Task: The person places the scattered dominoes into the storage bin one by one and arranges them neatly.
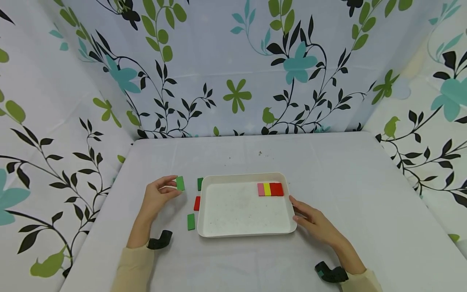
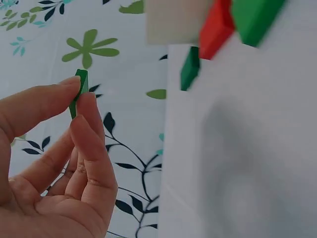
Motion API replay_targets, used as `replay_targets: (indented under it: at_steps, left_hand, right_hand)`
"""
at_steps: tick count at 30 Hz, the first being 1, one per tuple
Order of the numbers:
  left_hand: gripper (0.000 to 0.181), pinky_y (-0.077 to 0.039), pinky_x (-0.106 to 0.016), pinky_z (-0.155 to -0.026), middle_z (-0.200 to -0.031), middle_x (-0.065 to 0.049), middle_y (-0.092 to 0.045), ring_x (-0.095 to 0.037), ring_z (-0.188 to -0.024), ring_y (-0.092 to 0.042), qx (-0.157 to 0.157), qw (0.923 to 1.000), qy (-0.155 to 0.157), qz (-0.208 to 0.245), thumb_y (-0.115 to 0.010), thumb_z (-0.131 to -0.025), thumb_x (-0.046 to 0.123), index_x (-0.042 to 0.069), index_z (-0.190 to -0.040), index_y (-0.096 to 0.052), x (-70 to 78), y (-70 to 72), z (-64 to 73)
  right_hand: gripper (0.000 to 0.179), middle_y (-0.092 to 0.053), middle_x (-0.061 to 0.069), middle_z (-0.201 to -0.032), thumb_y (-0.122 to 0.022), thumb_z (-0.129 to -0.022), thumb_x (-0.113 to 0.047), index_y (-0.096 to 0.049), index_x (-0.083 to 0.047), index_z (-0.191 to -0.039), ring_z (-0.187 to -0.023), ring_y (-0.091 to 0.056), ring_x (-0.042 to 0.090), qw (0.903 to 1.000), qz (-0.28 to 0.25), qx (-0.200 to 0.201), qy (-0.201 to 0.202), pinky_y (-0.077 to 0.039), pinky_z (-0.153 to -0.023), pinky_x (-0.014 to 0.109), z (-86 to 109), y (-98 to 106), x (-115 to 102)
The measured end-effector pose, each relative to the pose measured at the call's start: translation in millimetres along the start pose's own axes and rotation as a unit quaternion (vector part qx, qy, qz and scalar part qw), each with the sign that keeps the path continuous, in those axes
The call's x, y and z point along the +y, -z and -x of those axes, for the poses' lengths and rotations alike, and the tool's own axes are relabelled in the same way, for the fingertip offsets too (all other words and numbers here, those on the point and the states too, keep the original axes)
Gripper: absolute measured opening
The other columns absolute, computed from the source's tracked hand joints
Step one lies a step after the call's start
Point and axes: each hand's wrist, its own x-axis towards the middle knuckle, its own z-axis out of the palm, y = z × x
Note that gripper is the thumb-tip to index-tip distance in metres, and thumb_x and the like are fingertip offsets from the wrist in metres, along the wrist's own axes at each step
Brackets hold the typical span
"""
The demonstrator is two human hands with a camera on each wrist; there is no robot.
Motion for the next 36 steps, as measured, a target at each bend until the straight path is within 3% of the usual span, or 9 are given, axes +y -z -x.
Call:
replay_targets:
  at_steps: [5,10,14,18,24,31,36]
  left_hand:
    - [0.052,-0.053,-0.015,-0.074,-0.096,0.004,-0.059,0.001,-0.077,-0.064,0.014,0.9982,-0.046,0.036,-0.074,-0.083,0.001,0.000,-0.132,-0.056,37.5,-13.0,-4.7]
    - [0.051,-0.055,-0.016,-0.073,-0.093,0.003,-0.060,-0.001,-0.076,-0.065,-0.006,0.9928,-0.093,0.076,-0.073,-0.083,-0.003,0.000,-0.131,-0.057,71.1,-40.8,-11.2]
    - [0.051,-0.054,-0.017,-0.073,-0.094,-0.002,-0.060,-0.002,-0.075,-0.064,-0.039,0.9887,-0.107,0.098,-0.072,-0.082,-0.006,-0.001,-0.131,-0.057,85.8,-67.9,-16.9]
    - [0.051,-0.055,-0.018,-0.072,-0.096,-0.007,-0.061,-0.003,-0.076,-0.066,-0.072,0.9880,-0.093,0.100,-0.073,-0.081,-0.005,0.001,-0.129,-0.059,89.7,-95.4,-22.2]
    - [0.050,-0.055,-0.021,-0.072,-0.100,-0.012,-0.064,-0.009,-0.080,-0.067,-0.099,0.9909,-0.073,0.055,-0.076,-0.080,0.000,0.005,-0.128,-0.062,85.8,-129.7,-28.1]
    - [0.048,-0.056,-0.023,-0.073,-0.099,-0.010,-0.067,-0.015,-0.082,-0.065,-0.092,0.9944,-0.051,-0.004,-0.079,-0.079,0.005,0.010,-0.125,-0.065,74.9,-156.4,-34.4]
    - [0.049,-0.055,-0.025,-0.071,-0.095,-0.009,-0.068,-0.015,-0.081,-0.066,-0.113,0.9925,-0.042,-0.021,-0.081,-0.077,0.004,0.007,-0.123,-0.065,66.4,-169.5,-34.3]
  right_hand:
    - [0.059,-0.034,0.027,-0.153,-0.057,-0.099,-0.014,-0.032,0.000,-0.151,-0.130,-0.047,0.049,0.9999,0.010,0.003,-0.009,-0.048,-0.097,0.050,0.1,0,-1]
    - [0.059,-0.034,0.026,-0.153,-0.057,-0.099,-0.014,-0.033,0.000,-0.150,-0.130,-0.047,0.048,0.9998,0.019,0.007,-0.008,-0.046,-0.097,0.052,-0.4,0,-1]
    - [0.059,-0.034,0.026,-0.153,-0.057,-0.099,-0.013,-0.033,0.001,-0.150,-0.130,-0.047,0.048,0.9998,0.018,0.007,-0.003,-0.046,-0.097,0.051,-0.8,1,-1]
    - [0.058,-0.034,0.027,-0.153,-0.057,-0.098,-0.013,-0.033,0.003,-0.150,-0.129,-0.048,0.048,0.9998,0.019,0.007,-0.001,-0.046,-0.097,0.051,-0.5,1,-3]
    - [0.058,-0.034,0.027,-0.152,-0.057,-0.098,-0.011,-0.033,0.003,-0.149,-0.128,-0.048,0.049,0.9997,0.020,0.010,-0.005,-0.047,-0.096,0.051,0.2,0,-4]
    - [0.058,-0.034,0.026,-0.153,-0.056,-0.099,-0.014,-0.033,0.002,-0.150,-0.129,-0.047,0.048,0.9999,0.012,0.007,-0.007,-0.046,-0.097,0.052,0.7,0,-2]
    - [0.058,-0.034,0.026,-0.153,-0.056,-0.099,-0.014,-0.033,0.002,-0.150,-0.129,-0.048,0.048,0.9999,0.010,0.007,-0.004,-0.046,-0.097,0.052,0.6,1,-1]
